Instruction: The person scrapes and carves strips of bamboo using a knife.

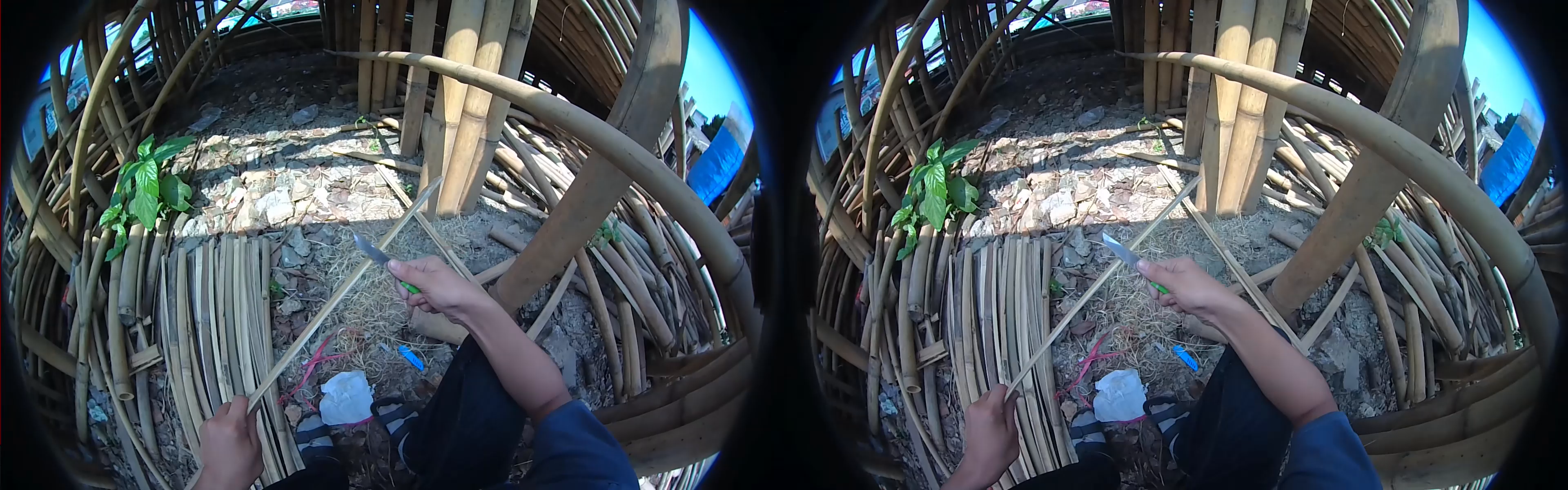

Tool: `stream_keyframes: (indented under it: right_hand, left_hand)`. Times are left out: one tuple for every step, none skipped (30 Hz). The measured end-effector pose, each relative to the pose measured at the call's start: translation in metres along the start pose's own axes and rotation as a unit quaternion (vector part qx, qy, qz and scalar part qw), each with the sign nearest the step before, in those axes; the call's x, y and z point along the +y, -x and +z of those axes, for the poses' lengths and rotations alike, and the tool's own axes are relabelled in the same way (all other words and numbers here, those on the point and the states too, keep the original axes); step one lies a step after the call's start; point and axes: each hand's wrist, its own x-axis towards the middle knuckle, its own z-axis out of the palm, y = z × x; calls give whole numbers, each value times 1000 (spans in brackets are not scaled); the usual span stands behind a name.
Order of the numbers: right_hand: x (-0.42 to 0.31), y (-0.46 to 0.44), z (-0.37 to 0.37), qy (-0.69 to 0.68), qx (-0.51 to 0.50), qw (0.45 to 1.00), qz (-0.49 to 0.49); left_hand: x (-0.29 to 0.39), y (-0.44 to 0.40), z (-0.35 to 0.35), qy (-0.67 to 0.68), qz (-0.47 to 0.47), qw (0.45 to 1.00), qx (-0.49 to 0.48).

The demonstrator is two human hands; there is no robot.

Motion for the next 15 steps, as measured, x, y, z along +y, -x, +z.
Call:
stream_keyframes:
  right_hand:
    - [-9, -2, -8, 22, 30, 999, 12]
    - [-13, -6, -20, 23, 30, 999, 9]
    - [-14, -13, -34, 35, 44, 998, 23]
    - [-16, -19, -41, 47, 57, 997, 36]
    - [-17, -22, -43, 48, 57, 997, 36]
    - [-19, -24, -44, 43, 45, 997, 45]
    - [-20, -25, -43, 36, 32, 997, 53]
    - [-19, -23, -37, 35, 31, 997, 53]
    - [-24, -17, -21, 51, 1, 997, 58]
    - [-26, -15, -11, 67, -30, 995, 62]
    - [-22, -22, -12, 64, -35, 995, 64]
    - [-16, -32, -19, 59, -11, 997, 49]
    - [-10, -44, -29, 56, 15, 998, 32]
    - [-3, -56, -48, 65, 44, 996, 44]
    - [-3, -56, -55, 63, 44, 996, 43]
  left_hand:
    - [0, 1, -2, -1, 2, 1000, 1]
    - [0, 2, -3, -13, -1, 1000, 6]
    - [-1, 3, -4, -26, -4, 1000, 11]
    - [-2, 2, -5, -26, -5, 1000, 14]
    - [-3, 1, -4, -25, -4, 1000, 13]
    - [-3, 1, -3, -23, -4, 1000, 11]
    - [-2, 0, -2, -23, -5, 1000, 10]
    - [-2, -2, -1, -24, -7, 1000, 11]
    - [-2, -3, -1, -25, -10, 1000, 13]
    - [-3, -4, -1, -30, -13, 999, 13]
    - [-4, -4, -1, -7, -20, 1000, -12]
    - [-6, -3, -1, 16, -26, 999, -38]
    - [-7, -1, 0, 13, -28, 999, -40]
    - [-8, 1, 1, 19, -26, 999, -31]
    - [-9, 1, 1, 24, -23, 999, -23]
